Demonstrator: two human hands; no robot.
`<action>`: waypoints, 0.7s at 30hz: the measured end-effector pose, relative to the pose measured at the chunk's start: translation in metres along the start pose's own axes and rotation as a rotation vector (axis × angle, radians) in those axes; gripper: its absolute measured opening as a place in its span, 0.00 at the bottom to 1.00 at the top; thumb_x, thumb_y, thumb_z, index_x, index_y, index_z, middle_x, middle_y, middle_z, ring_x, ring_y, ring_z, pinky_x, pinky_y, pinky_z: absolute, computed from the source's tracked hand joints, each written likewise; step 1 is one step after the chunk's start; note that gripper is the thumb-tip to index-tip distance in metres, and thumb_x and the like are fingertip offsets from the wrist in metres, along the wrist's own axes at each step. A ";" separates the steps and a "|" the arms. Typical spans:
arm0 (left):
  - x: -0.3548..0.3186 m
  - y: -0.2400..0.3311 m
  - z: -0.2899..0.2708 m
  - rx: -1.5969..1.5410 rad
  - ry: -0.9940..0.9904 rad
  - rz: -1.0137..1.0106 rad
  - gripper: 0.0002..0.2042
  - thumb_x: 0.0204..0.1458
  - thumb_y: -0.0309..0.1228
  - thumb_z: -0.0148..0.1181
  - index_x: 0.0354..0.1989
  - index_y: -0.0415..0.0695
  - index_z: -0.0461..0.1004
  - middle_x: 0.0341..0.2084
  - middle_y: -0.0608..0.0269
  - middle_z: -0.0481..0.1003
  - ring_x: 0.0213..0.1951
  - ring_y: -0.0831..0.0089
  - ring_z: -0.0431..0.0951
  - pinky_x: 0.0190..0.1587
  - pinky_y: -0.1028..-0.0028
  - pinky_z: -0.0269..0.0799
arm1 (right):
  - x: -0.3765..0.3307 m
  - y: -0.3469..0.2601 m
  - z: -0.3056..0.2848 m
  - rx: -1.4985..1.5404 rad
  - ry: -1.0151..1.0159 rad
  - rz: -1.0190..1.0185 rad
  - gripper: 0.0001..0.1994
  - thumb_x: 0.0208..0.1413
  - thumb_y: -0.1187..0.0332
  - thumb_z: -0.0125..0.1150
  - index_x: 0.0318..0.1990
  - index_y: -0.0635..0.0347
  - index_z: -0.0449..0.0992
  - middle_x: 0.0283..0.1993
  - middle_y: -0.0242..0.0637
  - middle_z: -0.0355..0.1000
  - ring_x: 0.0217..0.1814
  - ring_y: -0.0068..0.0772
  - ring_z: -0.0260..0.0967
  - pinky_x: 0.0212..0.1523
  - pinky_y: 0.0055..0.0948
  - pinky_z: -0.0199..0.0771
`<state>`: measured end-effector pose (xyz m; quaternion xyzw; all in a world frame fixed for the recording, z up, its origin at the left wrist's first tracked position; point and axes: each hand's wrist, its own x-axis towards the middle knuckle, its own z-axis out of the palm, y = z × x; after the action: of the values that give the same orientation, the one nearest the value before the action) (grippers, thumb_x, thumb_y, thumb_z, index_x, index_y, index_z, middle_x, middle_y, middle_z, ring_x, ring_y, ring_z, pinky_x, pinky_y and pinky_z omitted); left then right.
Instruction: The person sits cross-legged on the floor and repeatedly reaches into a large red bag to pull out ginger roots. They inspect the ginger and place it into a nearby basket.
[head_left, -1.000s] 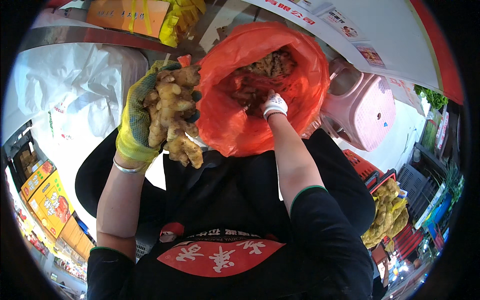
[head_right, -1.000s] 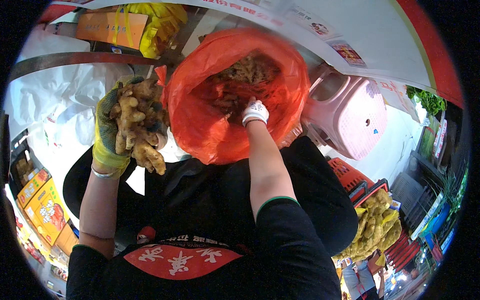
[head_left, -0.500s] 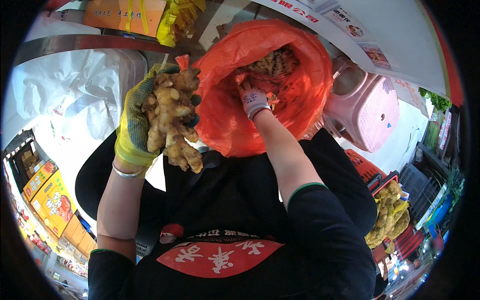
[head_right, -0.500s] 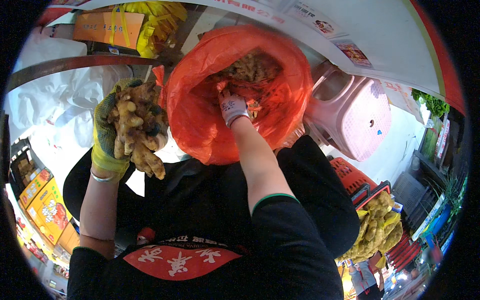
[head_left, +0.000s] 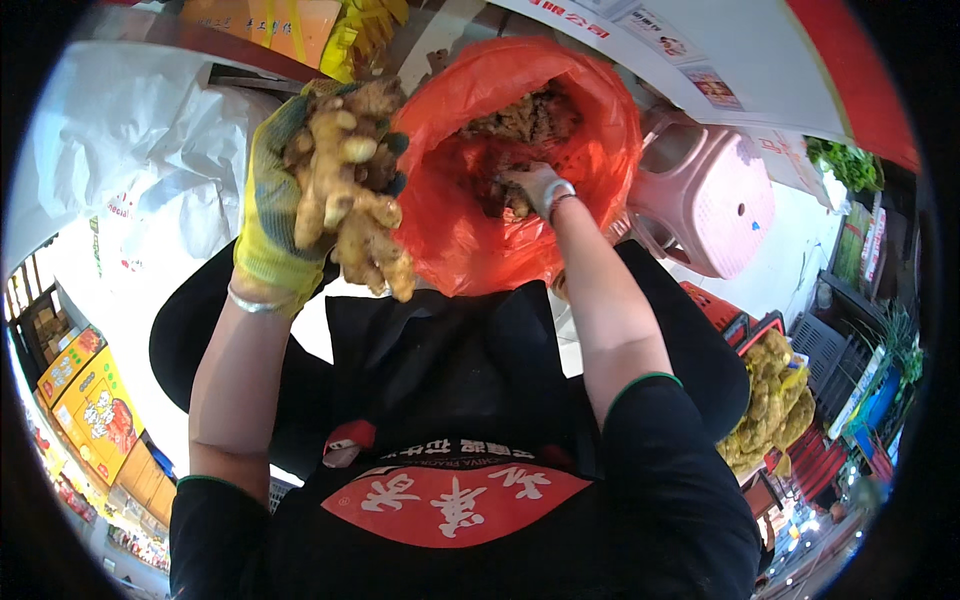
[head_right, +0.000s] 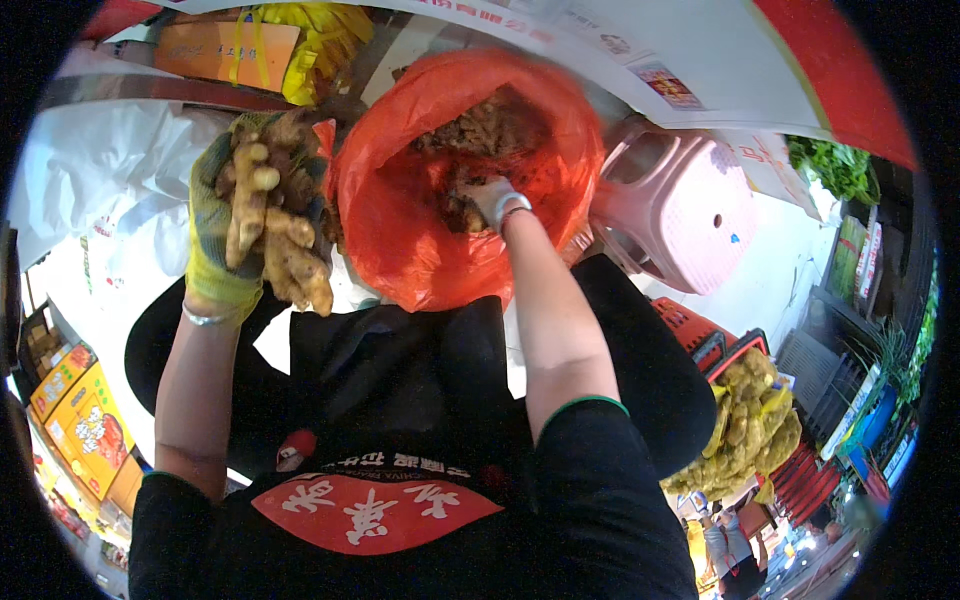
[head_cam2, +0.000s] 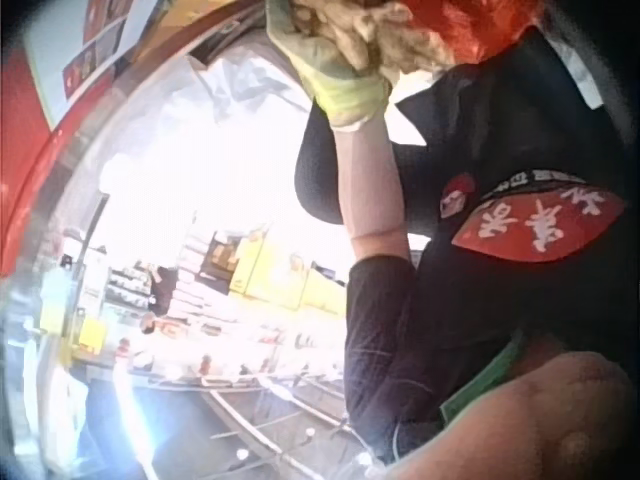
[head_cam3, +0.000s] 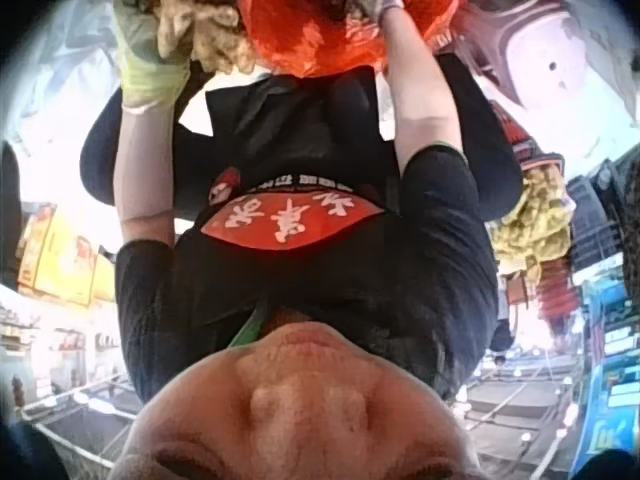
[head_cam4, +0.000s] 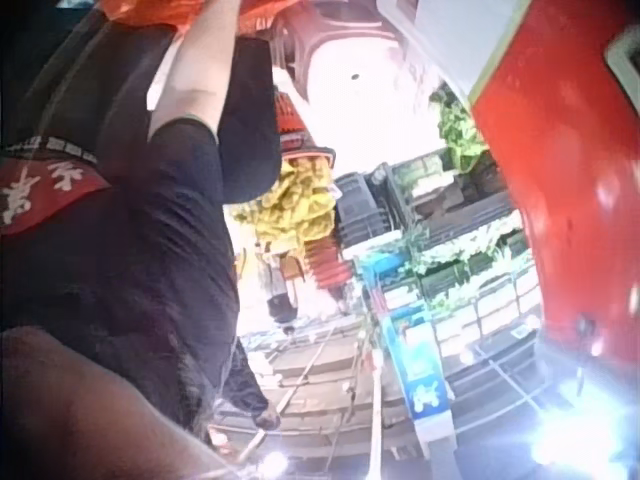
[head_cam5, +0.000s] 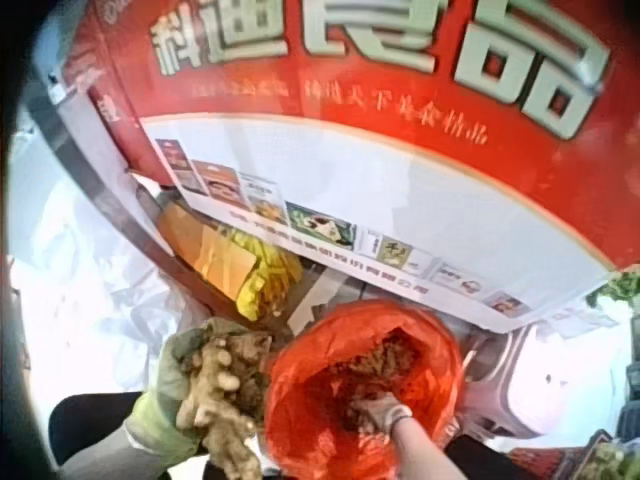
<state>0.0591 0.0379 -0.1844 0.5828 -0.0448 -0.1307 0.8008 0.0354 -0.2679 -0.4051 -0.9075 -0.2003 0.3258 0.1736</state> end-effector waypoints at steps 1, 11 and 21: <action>0.004 0.010 0.014 -0.206 0.078 -0.089 0.26 0.56 0.39 0.55 0.60 0.42 0.56 0.50 0.60 0.67 0.51 0.69 0.71 0.51 0.71 0.74 | -0.007 0.008 -0.008 0.370 0.006 0.022 0.18 0.54 0.72 0.52 0.54 0.52 0.72 0.46 0.44 0.73 0.46 0.42 0.73 0.50 0.31 0.72; 0.002 0.044 0.055 -0.793 -0.263 -0.268 0.24 0.57 0.47 0.47 0.51 0.38 0.67 0.46 0.53 0.73 0.42 0.63 0.77 0.45 0.63 0.76 | -0.155 -0.169 -0.237 1.078 0.109 -0.083 0.18 0.55 0.54 0.56 0.37 0.63 0.78 0.30 0.35 0.76 0.20 0.20 0.66 0.17 0.18 0.61; -0.045 0.057 0.080 -0.664 -0.188 -0.409 0.22 0.60 0.42 0.42 0.51 0.35 0.68 0.48 0.53 0.73 0.48 0.65 0.74 0.55 0.67 0.69 | -0.207 -0.218 -0.210 1.050 0.134 0.061 0.18 0.47 0.61 0.68 0.40 0.66 0.75 0.23 0.36 0.72 0.18 0.23 0.67 0.17 0.23 0.67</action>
<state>0.0070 -0.0078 -0.1016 0.2748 0.0437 -0.3476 0.8954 -0.0267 -0.2185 -0.0471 -0.7227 0.0277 0.3284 0.6075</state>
